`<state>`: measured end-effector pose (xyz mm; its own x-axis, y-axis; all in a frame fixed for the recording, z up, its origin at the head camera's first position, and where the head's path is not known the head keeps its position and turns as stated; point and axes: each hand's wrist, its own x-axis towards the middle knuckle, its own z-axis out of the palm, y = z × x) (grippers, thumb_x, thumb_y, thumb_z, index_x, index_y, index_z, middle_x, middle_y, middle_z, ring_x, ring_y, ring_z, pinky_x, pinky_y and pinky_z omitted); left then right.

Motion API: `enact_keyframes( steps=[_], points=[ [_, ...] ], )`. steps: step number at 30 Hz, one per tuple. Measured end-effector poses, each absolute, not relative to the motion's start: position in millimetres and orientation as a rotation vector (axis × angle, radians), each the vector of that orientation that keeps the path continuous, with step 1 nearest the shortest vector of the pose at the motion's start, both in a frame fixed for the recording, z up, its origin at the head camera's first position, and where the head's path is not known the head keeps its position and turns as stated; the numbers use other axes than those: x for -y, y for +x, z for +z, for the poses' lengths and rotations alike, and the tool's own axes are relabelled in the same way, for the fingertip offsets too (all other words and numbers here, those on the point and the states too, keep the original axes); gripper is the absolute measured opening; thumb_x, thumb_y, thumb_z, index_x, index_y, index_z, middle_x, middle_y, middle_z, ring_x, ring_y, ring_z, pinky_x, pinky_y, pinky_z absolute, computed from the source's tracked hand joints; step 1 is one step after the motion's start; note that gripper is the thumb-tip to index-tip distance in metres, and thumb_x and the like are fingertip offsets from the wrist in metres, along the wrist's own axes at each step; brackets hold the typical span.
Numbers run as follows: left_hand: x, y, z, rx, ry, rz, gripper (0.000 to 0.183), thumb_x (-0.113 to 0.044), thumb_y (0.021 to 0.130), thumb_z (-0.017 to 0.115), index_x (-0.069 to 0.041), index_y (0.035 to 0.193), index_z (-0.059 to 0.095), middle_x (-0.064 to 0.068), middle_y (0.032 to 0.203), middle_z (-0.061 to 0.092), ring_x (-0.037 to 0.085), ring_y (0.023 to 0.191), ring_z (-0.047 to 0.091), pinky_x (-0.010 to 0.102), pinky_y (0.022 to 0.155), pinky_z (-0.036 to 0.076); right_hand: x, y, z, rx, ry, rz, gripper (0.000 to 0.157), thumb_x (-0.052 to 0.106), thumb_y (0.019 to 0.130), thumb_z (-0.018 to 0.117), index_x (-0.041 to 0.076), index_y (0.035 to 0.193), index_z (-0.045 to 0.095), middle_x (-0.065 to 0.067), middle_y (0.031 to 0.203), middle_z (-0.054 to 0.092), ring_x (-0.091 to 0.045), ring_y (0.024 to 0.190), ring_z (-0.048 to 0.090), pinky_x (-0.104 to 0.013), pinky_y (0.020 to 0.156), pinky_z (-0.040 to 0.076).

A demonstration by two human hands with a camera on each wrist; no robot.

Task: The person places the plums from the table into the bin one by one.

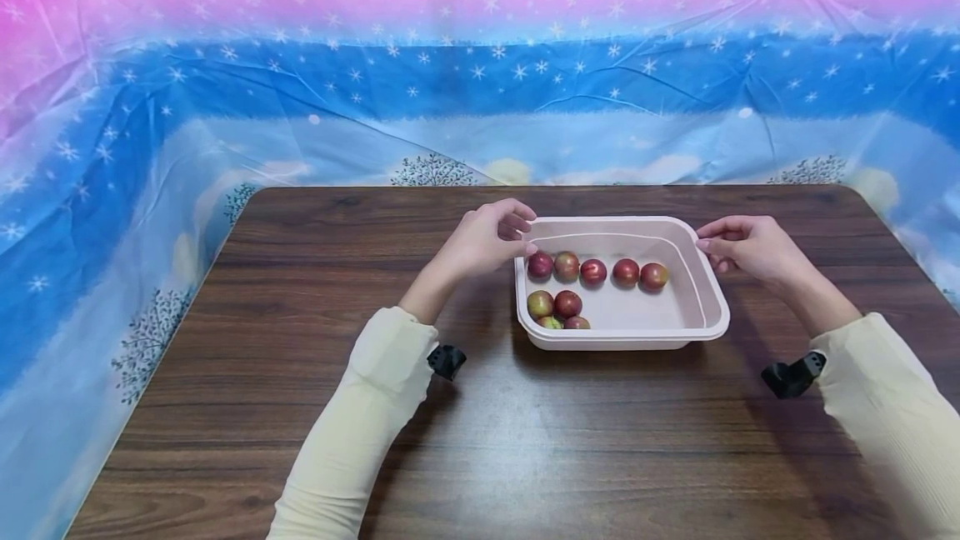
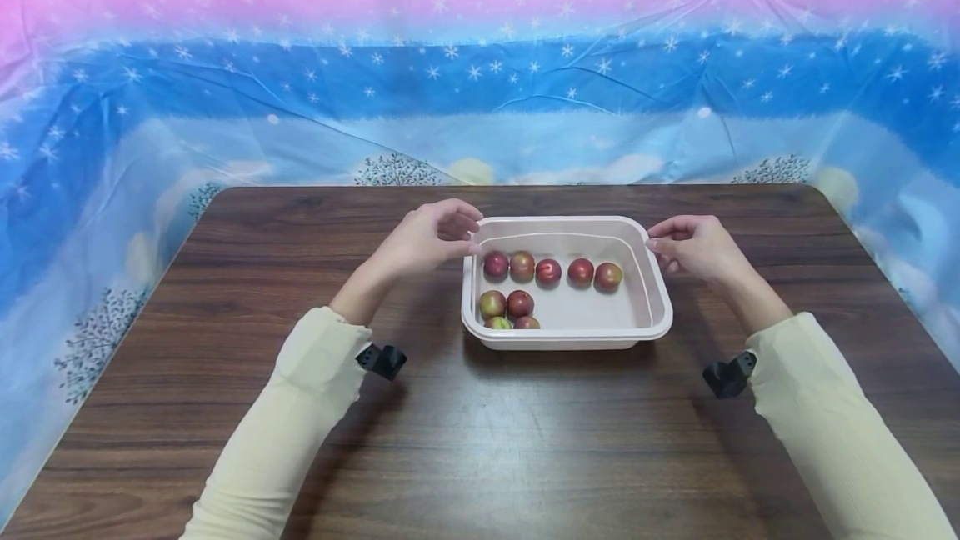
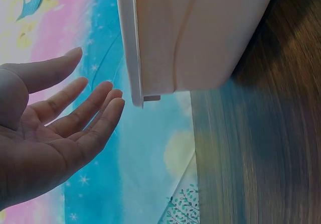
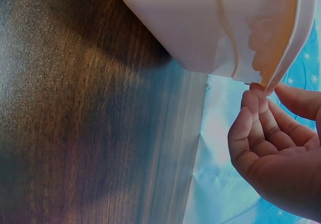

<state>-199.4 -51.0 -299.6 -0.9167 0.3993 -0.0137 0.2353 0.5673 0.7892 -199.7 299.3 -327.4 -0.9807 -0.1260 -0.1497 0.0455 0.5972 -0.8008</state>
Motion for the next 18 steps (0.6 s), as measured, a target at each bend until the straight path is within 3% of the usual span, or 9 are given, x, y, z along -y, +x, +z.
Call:
enact_keyframes(
  steps=[18],
  points=[
    [77,-202,-302,-2.647,0.449,1.272,0.033,-0.016,0.084,0.066,-0.007,0.114,0.057,0.008,0.108,0.063,0.021,0.099,0.057,0.034,0.085,0.043,-302,-200,-330,-2.651,-0.103,-1.337,0.035,0.013,0.092,0.055,-0.013,0.115,0.050,0.006,0.074,0.062,-0.012,0.060,0.055,-0.027,0.056,0.051]
  ],
)
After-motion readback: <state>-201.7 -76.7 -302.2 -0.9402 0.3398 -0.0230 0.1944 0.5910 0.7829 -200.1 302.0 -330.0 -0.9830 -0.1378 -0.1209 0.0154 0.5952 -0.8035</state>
